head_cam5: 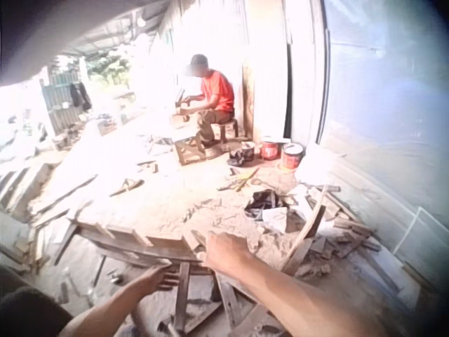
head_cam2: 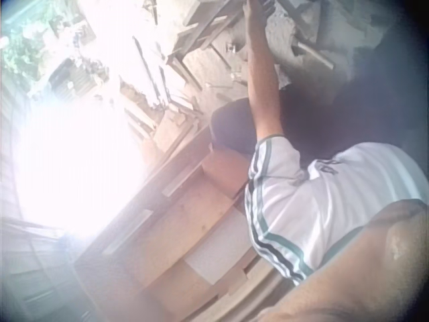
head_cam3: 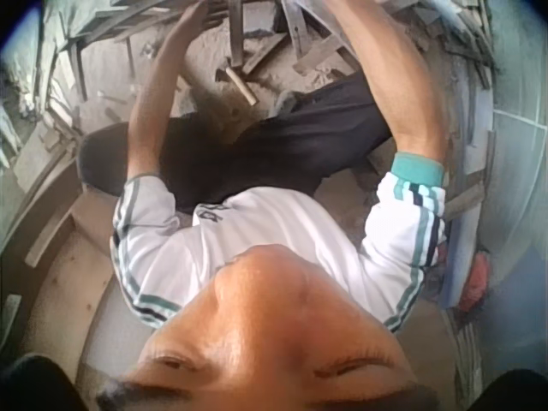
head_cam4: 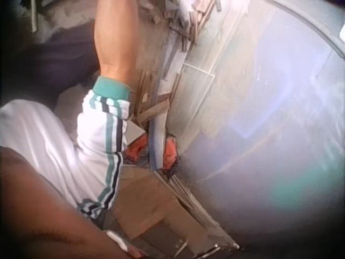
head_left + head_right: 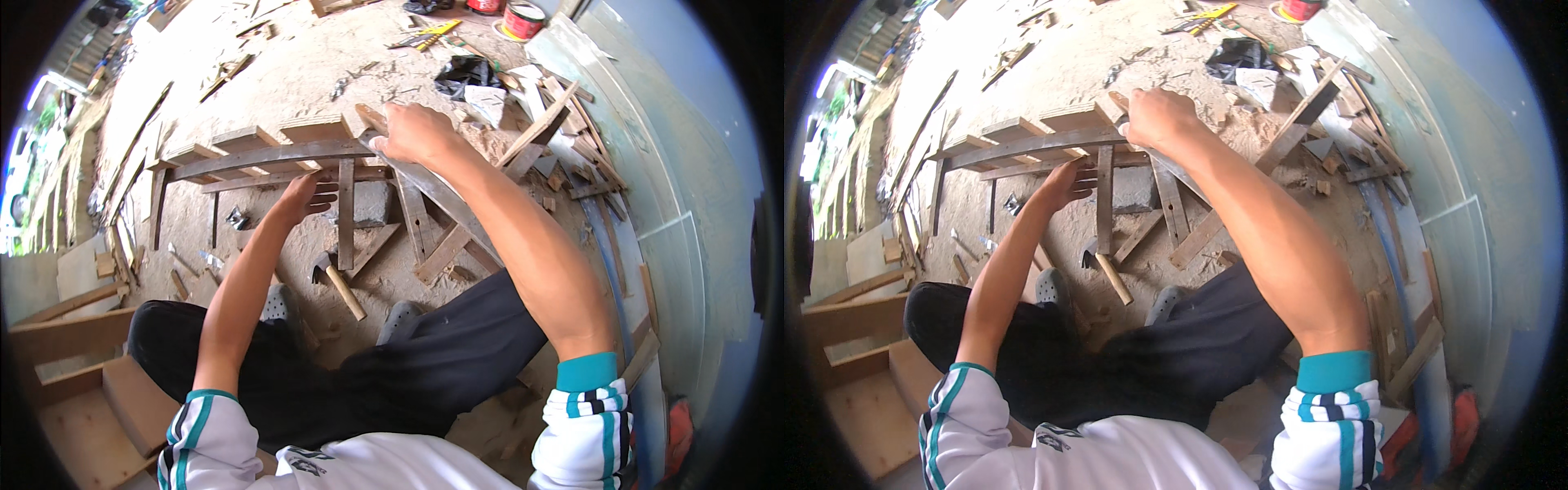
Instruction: The person assembles a wooden chair frame by hammering nails into joints and attaching wooden planks. They use a hammer to secure the pieces together and adjust the frame's position on the floor.
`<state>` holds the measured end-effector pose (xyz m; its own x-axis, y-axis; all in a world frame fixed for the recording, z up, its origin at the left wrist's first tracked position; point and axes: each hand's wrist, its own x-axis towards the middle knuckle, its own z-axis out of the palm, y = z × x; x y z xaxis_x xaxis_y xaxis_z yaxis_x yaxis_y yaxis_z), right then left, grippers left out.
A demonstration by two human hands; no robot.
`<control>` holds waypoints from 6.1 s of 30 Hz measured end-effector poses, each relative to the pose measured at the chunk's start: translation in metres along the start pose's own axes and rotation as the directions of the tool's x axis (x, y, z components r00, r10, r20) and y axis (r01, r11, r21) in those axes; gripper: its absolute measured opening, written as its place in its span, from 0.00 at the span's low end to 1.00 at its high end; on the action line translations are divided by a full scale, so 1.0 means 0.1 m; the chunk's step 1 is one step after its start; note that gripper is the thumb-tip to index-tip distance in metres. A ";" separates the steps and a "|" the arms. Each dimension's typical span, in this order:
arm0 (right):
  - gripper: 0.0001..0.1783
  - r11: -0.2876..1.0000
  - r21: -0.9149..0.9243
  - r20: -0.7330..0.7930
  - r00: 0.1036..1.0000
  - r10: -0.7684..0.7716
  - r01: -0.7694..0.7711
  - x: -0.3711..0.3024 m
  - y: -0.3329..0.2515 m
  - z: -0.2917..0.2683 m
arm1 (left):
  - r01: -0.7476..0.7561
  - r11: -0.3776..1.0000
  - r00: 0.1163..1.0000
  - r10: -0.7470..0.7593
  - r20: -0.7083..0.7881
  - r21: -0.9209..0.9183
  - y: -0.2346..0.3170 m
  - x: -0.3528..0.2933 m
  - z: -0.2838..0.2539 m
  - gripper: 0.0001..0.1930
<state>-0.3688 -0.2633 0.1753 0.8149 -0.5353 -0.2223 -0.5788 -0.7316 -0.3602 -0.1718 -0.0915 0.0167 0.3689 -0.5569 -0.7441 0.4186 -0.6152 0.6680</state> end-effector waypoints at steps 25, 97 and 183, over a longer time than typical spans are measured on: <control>0.11 0.956 -0.287 -0.162 0.987 0.018 -0.065 0.63 -0.55 0.19 | -0.371 0.071 0.927 0.083 0.365 0.926 -1.32 0.40 0.03 0.23; 0.37 0.006 0.836 0.320 0.498 0.806 -0.548 -0.73 -1.10 3.21 | -0.482 0.803 0.862 0.363 0.355 0.350 -1.36 0.29 0.19 0.34; 0.30 0.355 0.917 -0.147 0.675 0.723 -0.180 -0.20 -0.80 3.44 | -0.478 0.867 0.868 0.441 0.230 0.142 -1.06 0.60 0.17 0.35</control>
<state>-0.3283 -0.0491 -0.1034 0.1273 -0.9522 -0.2775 -0.3244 0.2244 -0.9189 -0.2076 -0.0693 -0.0987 0.3135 -0.8829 -0.3496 0.0688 -0.3461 0.9357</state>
